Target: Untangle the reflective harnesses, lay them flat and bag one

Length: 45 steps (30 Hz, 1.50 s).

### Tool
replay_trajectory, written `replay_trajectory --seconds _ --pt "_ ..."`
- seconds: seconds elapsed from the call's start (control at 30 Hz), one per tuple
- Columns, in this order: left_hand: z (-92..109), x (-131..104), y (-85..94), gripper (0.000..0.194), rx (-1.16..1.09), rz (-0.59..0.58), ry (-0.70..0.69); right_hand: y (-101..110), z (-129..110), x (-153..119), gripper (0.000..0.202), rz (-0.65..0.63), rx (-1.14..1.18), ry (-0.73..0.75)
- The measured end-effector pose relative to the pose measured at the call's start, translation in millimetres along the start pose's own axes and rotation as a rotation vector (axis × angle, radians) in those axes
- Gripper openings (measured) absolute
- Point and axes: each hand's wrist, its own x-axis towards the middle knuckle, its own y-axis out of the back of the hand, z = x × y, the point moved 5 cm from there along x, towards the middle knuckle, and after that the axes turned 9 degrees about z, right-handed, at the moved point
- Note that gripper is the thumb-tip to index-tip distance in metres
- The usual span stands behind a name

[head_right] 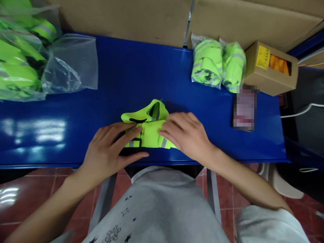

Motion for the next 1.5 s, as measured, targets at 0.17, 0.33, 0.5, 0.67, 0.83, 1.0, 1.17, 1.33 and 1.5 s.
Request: replay_trajectory --seconds 0.17,0.33,0.5,0.67,0.83,1.0,1.17,1.33,1.5 --pt "5.9 -3.1 2.4 0.054 0.087 -0.022 -0.048 2.1 -11.1 -16.5 0.038 -0.051 -0.010 0.190" --pt "3.5 7.6 1.0 0.051 0.043 -0.039 -0.055 2.7 -10.8 -24.9 0.042 -0.154 -0.087 0.175" --pt "-16.1 32.3 -2.3 0.039 -0.113 -0.029 0.057 2.9 11.9 3.0 0.033 -0.190 0.107 -0.026" --pt "-39.4 51.0 -13.1 0.042 -0.175 -0.098 0.312 -6.5 42.0 42.5 0.034 -0.450 0.281 -0.213" --pt "-50.8 66.9 -19.6 0.040 -0.119 -0.015 0.287 -16.6 64.8 64.7 0.042 -0.601 0.438 -0.329" --pt "-58.2 75.5 -34.8 0.034 -0.090 -0.044 0.278 -31.2 83.7 65.8 0.043 -0.623 0.461 -0.496" --pt "-45.0 78.4 -36.8 0.028 0.157 0.072 0.090 -34.4 85.6 65.8 0.032 -0.388 0.410 -0.334" --pt "-47.6 82.9 -46.7 0.033 0.136 0.009 -0.023 -27.8 69.8 63.4 0.020 -0.128 0.200 -0.086" --pt "-49.5 80.0 -49.2 0.034 0.202 0.022 -0.016 -20.3 54.4 47.0 0.043 -0.069 0.087 0.039"
